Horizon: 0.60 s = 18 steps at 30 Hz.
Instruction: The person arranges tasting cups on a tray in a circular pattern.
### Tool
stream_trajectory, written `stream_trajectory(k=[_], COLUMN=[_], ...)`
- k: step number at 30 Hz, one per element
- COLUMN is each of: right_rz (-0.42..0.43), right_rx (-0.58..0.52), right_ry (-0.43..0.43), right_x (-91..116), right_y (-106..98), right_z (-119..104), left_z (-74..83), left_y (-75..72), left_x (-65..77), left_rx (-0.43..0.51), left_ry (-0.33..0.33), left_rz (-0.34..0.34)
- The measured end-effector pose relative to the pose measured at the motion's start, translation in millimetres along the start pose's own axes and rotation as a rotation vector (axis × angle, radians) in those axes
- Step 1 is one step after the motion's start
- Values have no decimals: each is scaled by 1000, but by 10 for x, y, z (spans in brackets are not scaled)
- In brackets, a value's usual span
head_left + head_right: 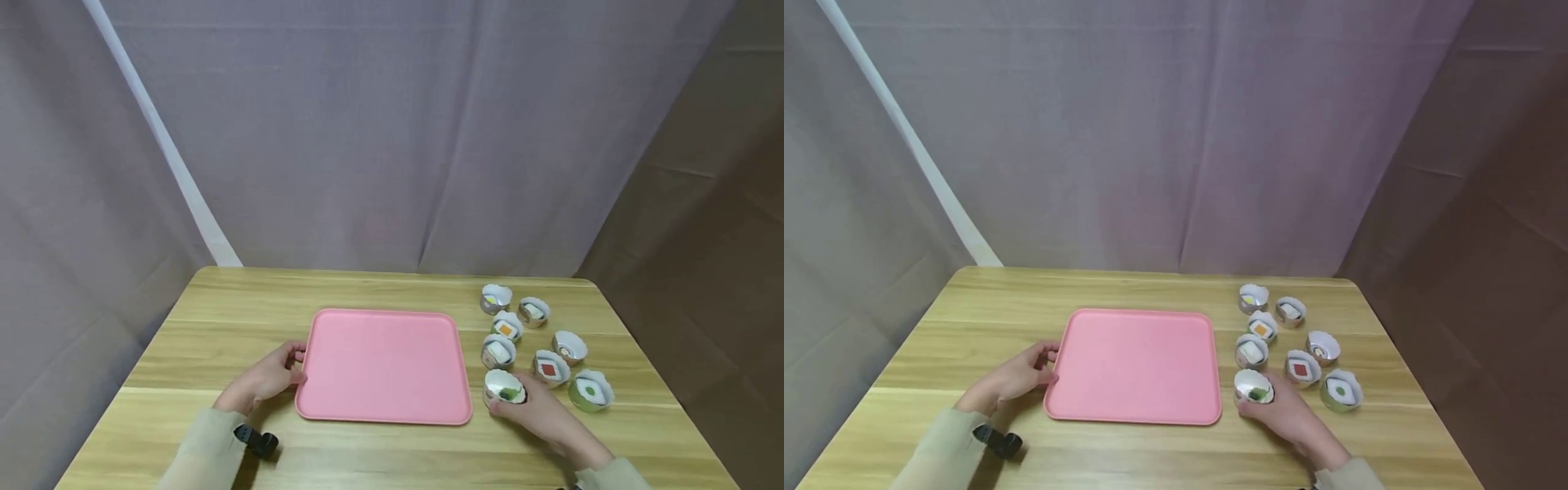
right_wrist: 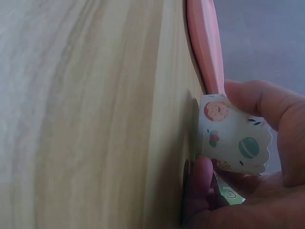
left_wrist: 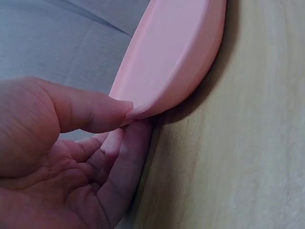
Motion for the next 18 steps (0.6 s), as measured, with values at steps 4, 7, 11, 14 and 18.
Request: stream_trajectory(k=[4,7,11,14,18], right_rz=[-15,-20,-21,-29,-34], right_rx=[-17,-23,-3,-4,-47], right_ry=[-12,-21,-52,-67,-80], right_x=[33,63,76,51,-38], right_y=[-11,-27,-14,50,181], right_z=[-14,-44,-149,-253,-379], left_z=[2,3,1,-5,1], left_y=[-3,2,4,2,-2], left_x=[0,-11,-30,-37,-35], left_rx=[-5,-13,-17,-10,1], left_ry=[4,-6,-1,6,5], left_rz=[-6,-5,-13,-17,-21])
Point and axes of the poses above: each hand's wrist, its own x-axis away from the middle knuckle, its own y-axis out of the palm, z = x × y, the point moved 2 cm from there along -x, towards the middle knuckle, and after that the axes turned 4 degrees about z, right-handed, at the moved point
